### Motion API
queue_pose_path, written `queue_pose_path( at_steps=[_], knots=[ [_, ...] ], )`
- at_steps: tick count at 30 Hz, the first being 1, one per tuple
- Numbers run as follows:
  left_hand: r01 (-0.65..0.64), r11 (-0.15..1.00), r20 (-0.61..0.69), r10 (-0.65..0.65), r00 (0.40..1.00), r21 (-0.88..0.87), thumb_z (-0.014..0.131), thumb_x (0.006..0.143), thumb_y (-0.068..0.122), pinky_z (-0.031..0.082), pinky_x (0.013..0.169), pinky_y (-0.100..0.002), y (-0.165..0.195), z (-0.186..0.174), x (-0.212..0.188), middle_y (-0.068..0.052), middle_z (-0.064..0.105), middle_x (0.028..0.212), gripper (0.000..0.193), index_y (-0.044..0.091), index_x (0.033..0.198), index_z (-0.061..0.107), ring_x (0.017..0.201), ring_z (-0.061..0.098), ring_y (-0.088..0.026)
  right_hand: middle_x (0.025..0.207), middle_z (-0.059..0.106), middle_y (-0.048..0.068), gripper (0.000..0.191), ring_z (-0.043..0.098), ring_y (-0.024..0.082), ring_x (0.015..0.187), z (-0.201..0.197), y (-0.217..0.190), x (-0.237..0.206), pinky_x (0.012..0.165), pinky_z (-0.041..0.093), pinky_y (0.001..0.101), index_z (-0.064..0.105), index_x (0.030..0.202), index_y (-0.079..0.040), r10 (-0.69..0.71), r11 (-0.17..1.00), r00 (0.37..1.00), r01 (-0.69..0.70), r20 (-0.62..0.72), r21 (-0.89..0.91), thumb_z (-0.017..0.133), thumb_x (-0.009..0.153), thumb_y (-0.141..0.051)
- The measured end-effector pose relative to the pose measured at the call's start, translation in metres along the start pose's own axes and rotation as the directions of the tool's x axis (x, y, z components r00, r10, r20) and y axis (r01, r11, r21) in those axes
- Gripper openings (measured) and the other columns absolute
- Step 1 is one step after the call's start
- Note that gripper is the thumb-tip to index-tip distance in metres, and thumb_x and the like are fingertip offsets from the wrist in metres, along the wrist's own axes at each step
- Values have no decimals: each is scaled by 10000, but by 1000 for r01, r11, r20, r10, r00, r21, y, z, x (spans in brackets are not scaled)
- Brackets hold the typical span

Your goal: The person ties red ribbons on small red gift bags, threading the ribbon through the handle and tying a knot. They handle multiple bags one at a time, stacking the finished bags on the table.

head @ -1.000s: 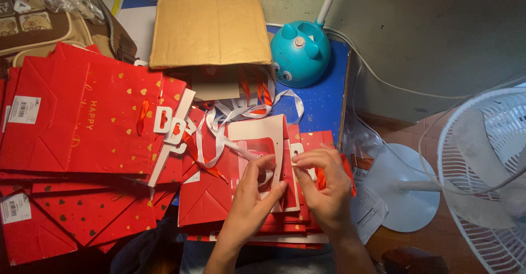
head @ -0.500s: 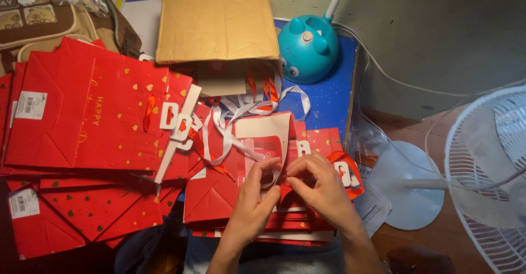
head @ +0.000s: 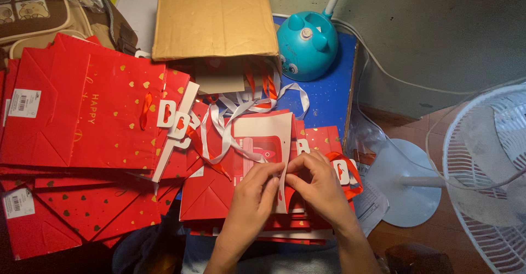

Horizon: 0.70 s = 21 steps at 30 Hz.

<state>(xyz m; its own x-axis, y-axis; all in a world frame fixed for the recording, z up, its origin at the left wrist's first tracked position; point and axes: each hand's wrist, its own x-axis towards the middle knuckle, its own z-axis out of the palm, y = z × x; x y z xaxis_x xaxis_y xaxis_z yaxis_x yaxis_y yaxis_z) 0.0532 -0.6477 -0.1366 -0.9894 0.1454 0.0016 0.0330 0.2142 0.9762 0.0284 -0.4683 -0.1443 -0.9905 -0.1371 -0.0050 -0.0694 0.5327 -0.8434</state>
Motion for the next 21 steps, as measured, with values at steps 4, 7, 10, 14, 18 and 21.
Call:
queue_pose_path(
  at_steps=[4, 7, 10, 14, 18, 21],
  knots=[
    [-148, 971, -102, 169, 980, 190, 679, 923, 88, 564, 771, -361, 6, 5, 2, -127, 721, 996, 160, 25, 1069, 690, 897, 720, -289, 830, 621, 45, 125, 596, 191, 895, -4, 11, -2, 795, 478, 335, 697, 839, -55, 2, 999, 998, -5, 58, 44, 770, 763, -123],
    [-78, 961, -81, 103, 991, 265, 735, 871, 125, 538, 690, -358, 9, -1, 4, -95, 727, 854, 108, 41, 939, 723, 782, 717, -267, 828, 610, 41, 124, 587, 178, 903, -8, 16, -4, 799, 474, 326, 706, 851, -52, -5, 996, 994, -4, 106, 91, 770, 767, -117],
    [33, 974, -51, -22, 998, 224, 743, 860, 133, 524, 609, -319, 9, -5, 6, -83, 729, 797, 110, 40, 920, 744, 679, 700, -204, 828, 618, 31, 132, 581, 170, 899, -8, 17, -5, 801, 468, 323, 720, 867, -48, -25, 993, 994, 13, 108, 114, 784, 785, -129],
    [167, 984, -62, -170, 984, -56, 682, 922, 140, 558, 594, -259, 1, -11, 5, -72, 768, 783, 115, 41, 971, 716, 660, 739, -106, 834, 642, 13, 123, 595, 156, 902, -6, 15, -6, 800, 474, 315, 730, 881, -51, -48, 992, 996, 40, 72, 120, 776, 801, -133],
    [141, 974, -87, -158, 984, -177, 608, 998, 138, 560, 605, -245, -17, -14, 10, -77, 789, 851, 138, 14, 1045, 644, 704, 710, -107, 790, 614, 22, 117, 572, 159, 842, -4, 11, -5, 757, 465, 311, 747, 863, -57, -24, 998, 998, 21, 52, 65, 794, 792, -136],
    [190, 939, -114, -231, 966, -288, 527, 1021, 157, 583, 584, -247, -28, -15, 8, -82, 781, 879, 160, 23, 1104, 558, 715, 755, -121, 784, 618, 21, 123, 571, 160, 823, -2, 8, -5, 737, 464, 308, 749, 874, -60, -10, 998, 999, 7, 52, 66, 799, 790, -134]
  ],
)
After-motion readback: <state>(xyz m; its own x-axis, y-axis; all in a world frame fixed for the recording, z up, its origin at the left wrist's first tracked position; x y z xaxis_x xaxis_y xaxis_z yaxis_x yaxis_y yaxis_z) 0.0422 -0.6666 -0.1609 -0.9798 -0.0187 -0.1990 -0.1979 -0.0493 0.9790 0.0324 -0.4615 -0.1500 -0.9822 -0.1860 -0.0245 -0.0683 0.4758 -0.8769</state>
